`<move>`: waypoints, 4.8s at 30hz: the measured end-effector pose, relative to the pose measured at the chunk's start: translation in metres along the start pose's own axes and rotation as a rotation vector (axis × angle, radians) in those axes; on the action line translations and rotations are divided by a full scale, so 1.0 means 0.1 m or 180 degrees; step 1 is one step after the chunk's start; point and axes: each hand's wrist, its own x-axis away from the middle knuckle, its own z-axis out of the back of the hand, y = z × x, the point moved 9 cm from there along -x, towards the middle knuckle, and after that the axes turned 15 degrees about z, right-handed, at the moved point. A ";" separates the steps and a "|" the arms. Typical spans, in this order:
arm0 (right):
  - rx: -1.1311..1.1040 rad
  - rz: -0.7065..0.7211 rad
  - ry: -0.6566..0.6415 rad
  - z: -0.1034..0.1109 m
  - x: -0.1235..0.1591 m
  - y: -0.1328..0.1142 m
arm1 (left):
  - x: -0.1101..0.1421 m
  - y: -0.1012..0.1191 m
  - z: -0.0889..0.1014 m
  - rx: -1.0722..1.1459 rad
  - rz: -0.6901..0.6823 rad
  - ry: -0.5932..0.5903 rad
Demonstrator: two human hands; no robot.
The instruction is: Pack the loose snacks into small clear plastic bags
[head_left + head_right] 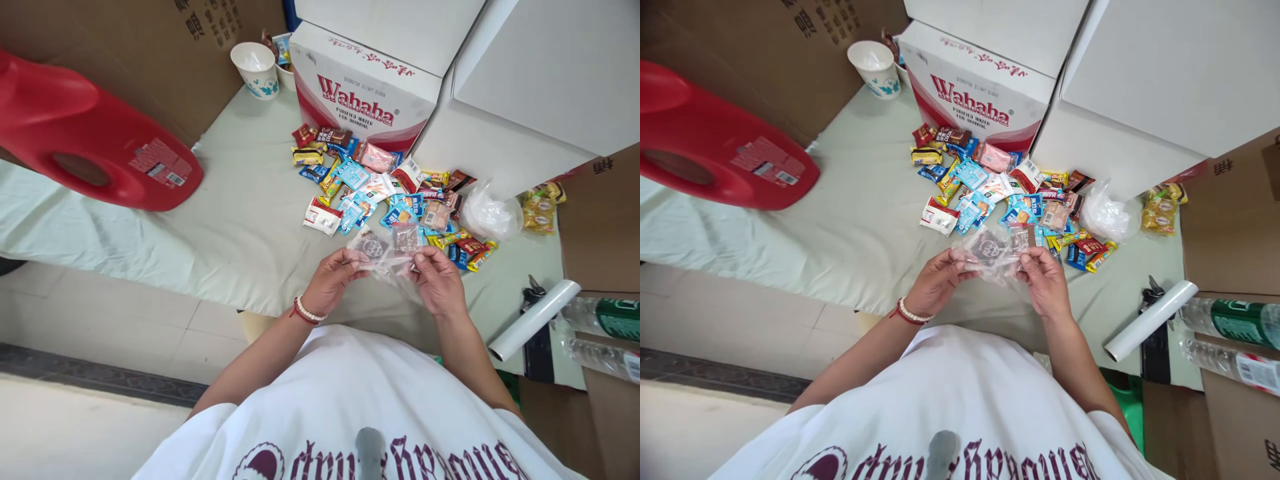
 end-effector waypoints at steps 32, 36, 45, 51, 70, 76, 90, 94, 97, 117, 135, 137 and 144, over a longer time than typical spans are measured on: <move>0.0317 -0.0300 0.0508 0.59 -0.01 0.33 | -0.19 -0.67 0.08 -0.0010 0.1052 -0.0066; 0.0331 -0.0271 0.0496 0.59 0.02 0.40 | -0.22 -0.79 0.14 -0.0172 0.1249 0.0179; 0.2433 0.0986 0.0578 0.80 0.07 -0.12 | -0.25 -0.79 0.10 -0.0248 0.1119 0.0272; 0.1921 0.0568 -0.0870 -0.05 0.36 -0.03 | -0.16 -0.65 -0.03 -0.0346 0.0716 0.0364; 0.1600 0.0420 -0.1034 -0.33 0.47 0.27 | -0.12 -0.62 0.11 -0.0229 0.0507 0.0564; 0.1079 -0.0199 -0.0855 -0.21 0.49 0.48 | -0.11 -0.60 0.23 -0.0256 0.0485 0.0735; 0.1194 -0.0229 -0.0894 -0.15 0.51 0.51 | -0.09 -0.60 0.18 -0.0845 0.0407 0.0526; 0.1126 -0.0199 -0.0869 -0.17 0.52 0.48 | -0.08 -0.63 0.16 -0.0877 0.0488 0.0504; 0.1059 -0.0094 -0.0938 -0.26 0.52 0.43 | -0.07 -0.67 0.11 -0.0785 0.0618 0.0337; 0.1267 0.0006 -0.0973 -0.23 0.51 0.52 | -0.05 -0.72 0.12 -0.0817 0.0815 0.0384; -0.0948 -0.1097 0.0526 0.39 0.68 0.66 | 0.04 -0.54 0.59 0.1234 0.0792 0.1009; -0.0860 -0.1072 0.0585 0.49 0.72 0.70 | 0.06 -0.51 0.66 0.1353 0.0761 0.1143; -0.0172 -0.0908 0.0552 0.82 0.79 0.67 | 0.17 -0.36 0.61 0.1095 0.0864 0.0845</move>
